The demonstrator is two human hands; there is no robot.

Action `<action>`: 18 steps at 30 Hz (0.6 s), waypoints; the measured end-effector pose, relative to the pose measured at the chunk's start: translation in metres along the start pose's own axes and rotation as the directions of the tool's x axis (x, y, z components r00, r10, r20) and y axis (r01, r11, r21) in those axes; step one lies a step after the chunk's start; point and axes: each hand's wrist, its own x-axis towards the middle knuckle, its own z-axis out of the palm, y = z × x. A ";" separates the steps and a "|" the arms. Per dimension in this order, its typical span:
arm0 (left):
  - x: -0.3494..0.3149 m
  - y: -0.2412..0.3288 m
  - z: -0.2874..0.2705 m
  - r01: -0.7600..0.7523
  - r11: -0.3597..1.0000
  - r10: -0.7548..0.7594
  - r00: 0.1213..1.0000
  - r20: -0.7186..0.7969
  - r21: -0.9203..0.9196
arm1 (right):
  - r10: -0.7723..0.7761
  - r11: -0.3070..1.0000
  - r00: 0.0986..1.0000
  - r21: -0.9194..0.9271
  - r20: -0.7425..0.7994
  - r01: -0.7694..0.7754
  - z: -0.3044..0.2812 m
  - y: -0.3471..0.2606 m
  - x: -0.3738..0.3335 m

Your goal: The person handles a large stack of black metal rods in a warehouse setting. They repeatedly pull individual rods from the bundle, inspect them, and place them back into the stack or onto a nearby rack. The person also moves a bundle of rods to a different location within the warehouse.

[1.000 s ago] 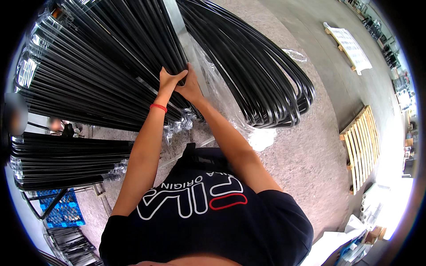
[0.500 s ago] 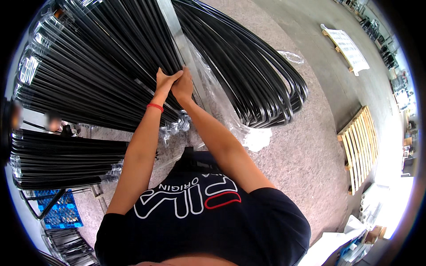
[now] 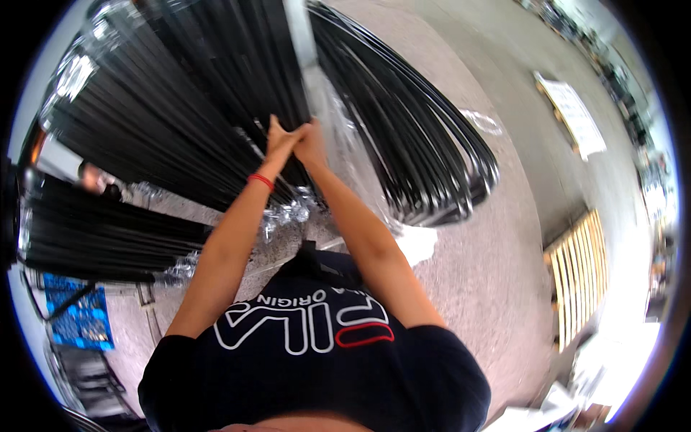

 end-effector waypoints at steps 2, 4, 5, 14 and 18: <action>-0.023 0.017 -0.019 0.044 0.968 0.001 0.984 0.180 -0.246 | 0.190 0.957 0.805 0.077 0.562 -0.280 -0.033 -0.019 0.007; -0.031 -0.015 -0.014 -0.041 0.984 0.069 0.985 0.158 -0.173 | 0.174 0.976 0.934 0.074 0.312 -0.206 -0.038 -0.025 -0.005; -0.037 -0.026 -0.014 -0.133 0.978 0.155 0.979 0.131 -0.159 | 0.059 0.937 0.945 0.308 0.321 -0.163 -0.050 -0.033 -0.010; -0.149 0.121 -0.189 -0.368 0.871 0.312 0.926 -0.213 -0.325 | -0.273 0.725 0.904 0.688 0.328 -0.031 -0.125 -0.225 -0.020; -0.190 0.189 -0.272 -0.693 0.631 0.769 0.500 -0.399 0.349 | -0.699 0.485 0.709 0.788 0.089 0.379 -0.147 -0.291 -0.027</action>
